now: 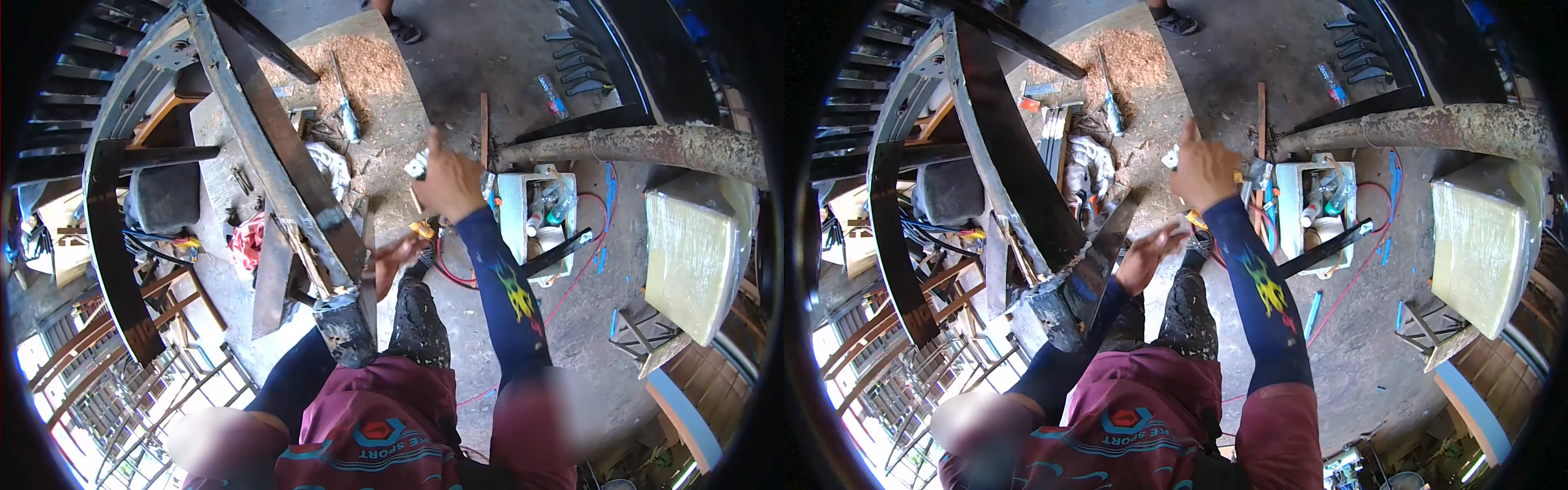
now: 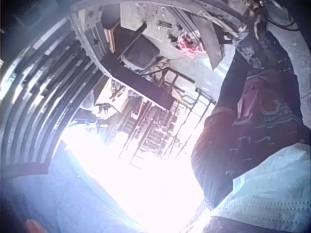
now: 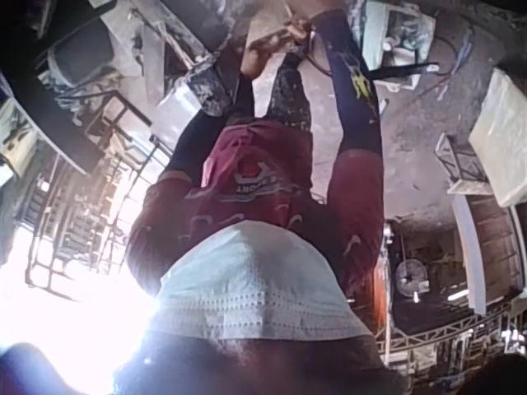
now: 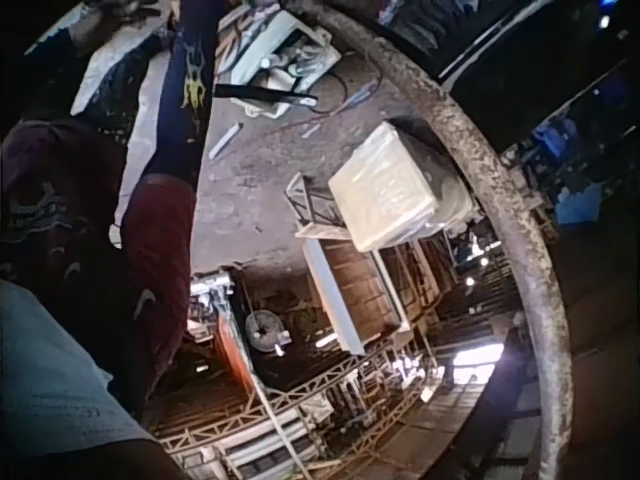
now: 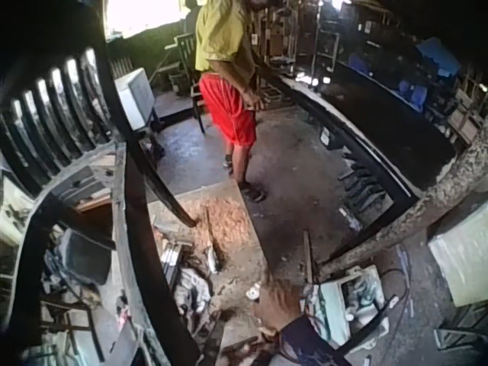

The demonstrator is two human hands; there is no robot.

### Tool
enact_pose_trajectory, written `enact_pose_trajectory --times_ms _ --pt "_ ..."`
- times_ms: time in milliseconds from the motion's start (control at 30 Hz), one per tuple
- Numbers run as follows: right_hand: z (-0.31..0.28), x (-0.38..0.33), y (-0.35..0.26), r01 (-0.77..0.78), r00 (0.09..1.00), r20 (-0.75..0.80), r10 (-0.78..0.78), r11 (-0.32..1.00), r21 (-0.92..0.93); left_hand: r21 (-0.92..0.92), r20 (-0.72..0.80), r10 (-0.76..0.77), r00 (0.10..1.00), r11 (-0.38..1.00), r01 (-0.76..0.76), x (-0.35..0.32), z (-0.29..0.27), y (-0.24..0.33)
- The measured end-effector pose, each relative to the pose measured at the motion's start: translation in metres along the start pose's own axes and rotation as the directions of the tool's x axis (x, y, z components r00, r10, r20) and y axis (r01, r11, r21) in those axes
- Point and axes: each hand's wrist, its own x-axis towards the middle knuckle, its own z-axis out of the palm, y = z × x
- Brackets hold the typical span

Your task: Applying adhesive to wooden components and fitting them into a wooden frame.

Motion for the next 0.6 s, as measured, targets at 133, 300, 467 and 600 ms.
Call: enact_pose_trajectory --times_ms 133,300,467,600 --pt "0.039 0.064 -0.035 0.139 0.989 -0.008 -0.148 0.947 -0.291 0.063 -0.124 -0.148 0.981 0.986 0.156 -0.084 -0.082 -0.040" --pt "0.047 0.070 -0.003 0.102 0.922 -0.334 -0.198 0.954 -0.284 0.040 -0.389 -0.275 0.879 0.949 0.314 -0.183 -0.163 -0.038" --pt "0.035 -0.024 0.146 -0.081 0.718 -0.627 0.304 0.930 0.358 0.235 -0.496 -0.426 0.757 0.773 0.590 -0.226 -0.221 -0.043" --pt "0.132 -0.129 0.202 -0.550 0.735 -0.175 0.655 0.727 0.410 0.900 -0.229 -0.521 0.822 0.209 0.383 -0.271 -0.307 -0.077"
